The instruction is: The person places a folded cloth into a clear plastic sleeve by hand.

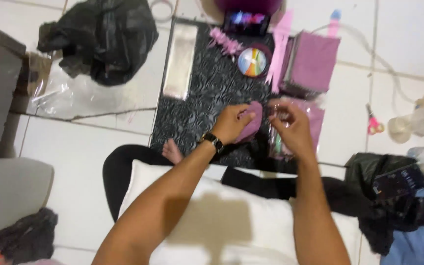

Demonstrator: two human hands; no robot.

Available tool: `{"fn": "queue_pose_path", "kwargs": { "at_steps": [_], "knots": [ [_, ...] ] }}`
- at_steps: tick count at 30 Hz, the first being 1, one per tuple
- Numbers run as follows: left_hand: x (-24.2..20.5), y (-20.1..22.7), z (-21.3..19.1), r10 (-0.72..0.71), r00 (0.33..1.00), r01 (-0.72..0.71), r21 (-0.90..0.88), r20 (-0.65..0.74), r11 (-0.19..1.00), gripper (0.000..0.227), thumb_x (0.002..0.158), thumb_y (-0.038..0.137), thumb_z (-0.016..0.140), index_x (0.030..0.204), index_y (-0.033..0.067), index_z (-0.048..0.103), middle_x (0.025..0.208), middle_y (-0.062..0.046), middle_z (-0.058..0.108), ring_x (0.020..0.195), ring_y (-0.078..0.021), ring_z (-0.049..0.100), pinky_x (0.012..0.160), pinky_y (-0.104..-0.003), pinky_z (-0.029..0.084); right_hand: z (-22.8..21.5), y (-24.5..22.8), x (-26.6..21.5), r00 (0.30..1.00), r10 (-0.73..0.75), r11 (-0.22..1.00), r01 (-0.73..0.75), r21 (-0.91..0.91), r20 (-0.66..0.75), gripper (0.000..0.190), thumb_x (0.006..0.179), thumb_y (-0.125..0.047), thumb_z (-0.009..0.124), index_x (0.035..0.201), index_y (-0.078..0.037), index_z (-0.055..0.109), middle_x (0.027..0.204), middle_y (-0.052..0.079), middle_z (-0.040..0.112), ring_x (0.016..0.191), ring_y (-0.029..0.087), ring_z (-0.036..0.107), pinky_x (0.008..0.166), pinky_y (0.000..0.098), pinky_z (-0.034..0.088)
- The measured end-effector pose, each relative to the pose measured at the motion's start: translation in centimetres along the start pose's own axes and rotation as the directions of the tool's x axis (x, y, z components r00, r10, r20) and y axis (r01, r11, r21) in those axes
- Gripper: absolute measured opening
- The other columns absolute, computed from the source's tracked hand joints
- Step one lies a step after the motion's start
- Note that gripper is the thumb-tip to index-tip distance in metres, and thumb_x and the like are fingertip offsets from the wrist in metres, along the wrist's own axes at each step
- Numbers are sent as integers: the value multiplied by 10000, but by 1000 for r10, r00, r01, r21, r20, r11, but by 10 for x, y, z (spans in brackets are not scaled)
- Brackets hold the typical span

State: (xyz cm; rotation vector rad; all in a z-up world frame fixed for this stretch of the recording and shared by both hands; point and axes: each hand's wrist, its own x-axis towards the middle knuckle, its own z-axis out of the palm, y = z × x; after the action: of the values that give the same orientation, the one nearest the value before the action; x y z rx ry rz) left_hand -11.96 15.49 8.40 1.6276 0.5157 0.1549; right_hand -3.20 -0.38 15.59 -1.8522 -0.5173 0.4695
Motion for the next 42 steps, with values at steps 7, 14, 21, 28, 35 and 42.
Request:
{"fn": "queue_pose_path", "kwargs": {
  "at_steps": [7, 14, 21, 28, 35, 42],
  "knots": [
    [-10, 36, -38, 105, 968, -140, 144, 226, 980, 210, 927, 174, 679, 1093, 82, 768, 1040, -176, 774, 1036, -373, 717, 907, -478, 558, -6, 22, 27, 874, -118, 948, 240, -208, 471, 629, 688, 27, 799, 1293, -47, 639, 1249, 209, 651, 1220, 432, 568, 1072, 567, 396],
    [21, 40, -72, 188, 982, -168, 305, -37, 938, 165, 893, 97, 760, 1049, 139, 794, 944, -74, 790, 925, -260, 752, 850, -371, 580, -13, 61, 58, 958, -203, 911, 260, -321, 200, 212, 780, -94, 882, 948, -187, 794, 914, 22, 718, 952, 227, 682, 902, 347, 507],
    [40, -80, -73, -96, 989, -11, 712, 110, 702, 67, 811, 100, 786, 859, 109, 740, 835, -103, 761, 860, -334, 738, 786, -441, 598, 31, 119, 49, 925, 151, 863, 49, -503, 350, 186, 829, -30, 755, 980, -138, 767, 952, 104, 759, 996, 348, 708, 910, 446, 546],
    [40, -93, -84, -360, 933, 272, 592, 33, 759, 44, 842, 148, 679, 857, 120, 709, 836, -101, 736, 861, -281, 709, 804, -435, 573, 34, 106, 57, 883, 233, 856, 12, -516, 407, 449, 803, -144, 778, 1247, -141, 708, 1144, 161, 712, 1138, 389, 642, 1006, 491, 497],
    [48, -76, -83, -375, 915, 394, 523, -148, 756, 171, 825, 177, 647, 977, 106, 682, 864, -76, 717, 947, -322, 712, 885, -457, 538, 37, 152, 67, 914, 302, 875, -154, -459, 269, 311, 861, -240, 752, 1093, -41, 695, 948, 240, 686, 987, 434, 668, 862, 524, 509],
    [51, -94, -79, -363, 910, 414, 503, -201, 758, 164, 844, 202, 612, 967, 112, 673, 887, -77, 731, 988, -333, 711, 945, -456, 467, 45, 186, 79, 944, 329, 909, -305, -286, 40, 211, 896, -271, 741, 1055, -134, 712, 831, 39, 745, 800, 216, 697, 744, 369, 545]
  ]
}}
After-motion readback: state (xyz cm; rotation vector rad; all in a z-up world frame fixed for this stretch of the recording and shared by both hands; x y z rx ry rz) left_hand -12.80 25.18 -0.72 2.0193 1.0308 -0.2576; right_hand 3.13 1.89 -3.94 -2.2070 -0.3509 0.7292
